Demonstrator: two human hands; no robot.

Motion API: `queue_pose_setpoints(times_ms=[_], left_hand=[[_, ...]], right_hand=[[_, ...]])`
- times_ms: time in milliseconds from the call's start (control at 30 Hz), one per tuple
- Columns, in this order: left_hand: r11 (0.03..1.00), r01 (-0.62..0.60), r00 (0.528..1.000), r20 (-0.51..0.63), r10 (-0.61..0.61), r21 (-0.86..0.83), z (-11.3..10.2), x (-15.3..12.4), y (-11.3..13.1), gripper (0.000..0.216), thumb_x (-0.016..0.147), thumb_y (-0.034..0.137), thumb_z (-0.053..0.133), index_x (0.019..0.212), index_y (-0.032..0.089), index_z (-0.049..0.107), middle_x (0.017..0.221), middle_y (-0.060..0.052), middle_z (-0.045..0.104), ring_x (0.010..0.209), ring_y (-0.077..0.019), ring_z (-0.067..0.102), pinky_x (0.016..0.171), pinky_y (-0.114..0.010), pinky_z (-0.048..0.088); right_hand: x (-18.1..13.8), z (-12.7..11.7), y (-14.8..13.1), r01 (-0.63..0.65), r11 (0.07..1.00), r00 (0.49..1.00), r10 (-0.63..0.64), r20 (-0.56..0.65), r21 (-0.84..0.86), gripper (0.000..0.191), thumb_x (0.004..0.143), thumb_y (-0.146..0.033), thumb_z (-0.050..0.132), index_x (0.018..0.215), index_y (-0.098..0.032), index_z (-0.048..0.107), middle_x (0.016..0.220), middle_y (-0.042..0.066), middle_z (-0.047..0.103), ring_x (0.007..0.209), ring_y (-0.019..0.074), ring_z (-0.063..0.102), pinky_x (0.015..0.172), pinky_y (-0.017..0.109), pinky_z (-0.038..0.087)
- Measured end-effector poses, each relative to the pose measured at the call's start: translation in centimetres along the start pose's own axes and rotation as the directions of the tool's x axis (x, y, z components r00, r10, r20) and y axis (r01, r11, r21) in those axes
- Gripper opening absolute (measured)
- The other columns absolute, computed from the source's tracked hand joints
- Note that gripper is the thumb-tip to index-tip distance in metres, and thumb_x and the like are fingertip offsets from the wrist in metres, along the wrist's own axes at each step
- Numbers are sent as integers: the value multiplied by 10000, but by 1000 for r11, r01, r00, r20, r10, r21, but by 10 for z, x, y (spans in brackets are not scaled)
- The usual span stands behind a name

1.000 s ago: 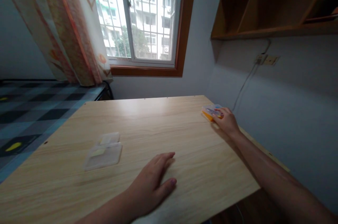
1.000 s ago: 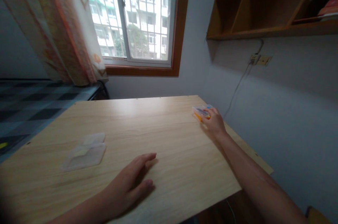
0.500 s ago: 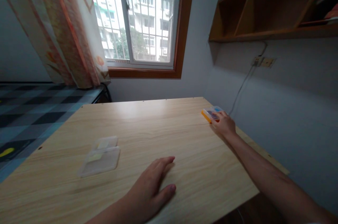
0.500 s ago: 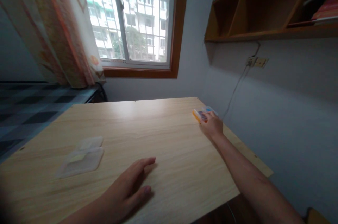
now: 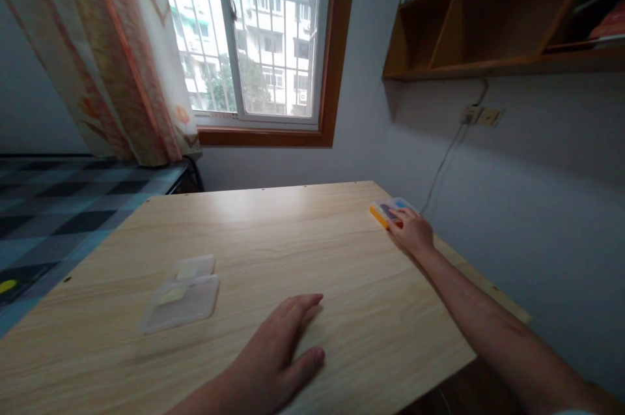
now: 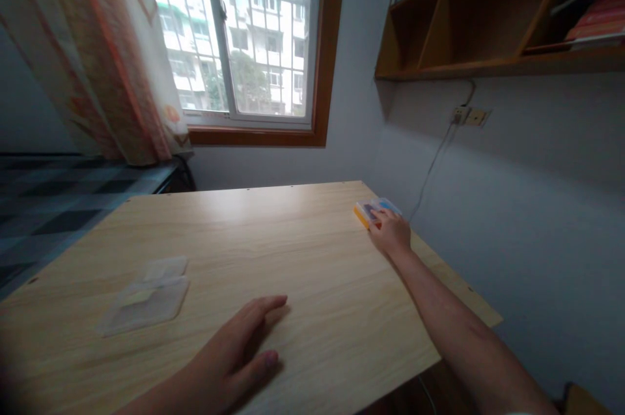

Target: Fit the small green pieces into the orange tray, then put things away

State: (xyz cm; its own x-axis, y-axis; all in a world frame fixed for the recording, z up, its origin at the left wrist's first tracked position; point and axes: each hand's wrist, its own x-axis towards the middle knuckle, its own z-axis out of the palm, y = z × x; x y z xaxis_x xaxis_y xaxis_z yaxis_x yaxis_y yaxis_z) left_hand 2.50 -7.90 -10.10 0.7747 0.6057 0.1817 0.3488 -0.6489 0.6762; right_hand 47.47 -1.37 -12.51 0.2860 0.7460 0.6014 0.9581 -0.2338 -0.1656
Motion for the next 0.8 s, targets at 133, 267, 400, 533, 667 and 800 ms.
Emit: queue_pose_setpoints(times_ms=[133, 267, 400, 533, 667, 800], left_hand=[[1000, 0, 1000, 6, 0, 2, 1, 0, 1, 583, 969, 403, 579, 1513, 286, 403, 1499, -123, 559, 1374, -296, 547, 1162, -509, 464], [1000, -15, 1000, -2, 15, 4, 1, 1, 1, 579, 970, 408, 581, 1509, 293, 405, 1491, -113, 568, 1367, -288, 555, 1166, -503, 464], [1000, -19, 1000, -9, 19, 11, 1, 2, 2, 561, 971, 398, 574, 1499, 288, 420, 1487, -117, 571, 1364, -289, 559, 1161, -495, 472], [1000, -11, 1000, -8, 11, 26, 0, 1, 4, 525, 986, 367, 542, 1493, 284, 431, 1477, -122, 580, 1357, -285, 566, 1155, -492, 478], [1000, -3, 1000, -11, 4, 29, -1, 0, 2, 521, 992, 346, 529, 1497, 286, 417, 1474, -119, 585, 1355, -276, 569, 1158, -488, 476], [999, -21, 999, -23, 22, 44, -2, 0, 1, 520, 996, 334, 527, 1500, 287, 406, 1473, -115, 583, 1350, -273, 569, 1142, -484, 488]], right_hand=[[0, 3, -1, 12, 1000, 1000, -12, -14, -6, 377, 899, -323, 626, 1237, -226, 763, 1253, 105, 718, 1087, 291, 647, 955, 419, 508], [1, 2, 3, 20, 1000, 998, -21, -51, -13, 441, 906, -393, 628, 1294, -212, 732, 1316, 144, 673, 1157, 321, 606, 1012, 459, 480], [6, 4, 25, -45, 999, 984, 46, -171, 9, 467, 960, -413, 524, 1345, -205, 687, 1396, 174, 623, 1240, 349, 566, 1073, 537, 429], [9, 14, 53, -87, 996, 976, 92, -197, 34, 495, 976, -335, 394, 1331, -148, 684, 1382, 204, 637, 1271, 341, 573, 1082, 539, 443], [10, 29, 69, -62, 997, 982, 70, -176, 52, 514, 958, -300, 344, 1289, -145, 706, 1384, 185, 650, 1305, 310, 576, 1111, 504, 455], [11, 38, 74, -30, 998, 988, 40, -152, 62, 518, 956, -304, 324, 1266, -184, 721, 1331, 148, 692, 1279, 289, 605, 1113, 500, 470]])
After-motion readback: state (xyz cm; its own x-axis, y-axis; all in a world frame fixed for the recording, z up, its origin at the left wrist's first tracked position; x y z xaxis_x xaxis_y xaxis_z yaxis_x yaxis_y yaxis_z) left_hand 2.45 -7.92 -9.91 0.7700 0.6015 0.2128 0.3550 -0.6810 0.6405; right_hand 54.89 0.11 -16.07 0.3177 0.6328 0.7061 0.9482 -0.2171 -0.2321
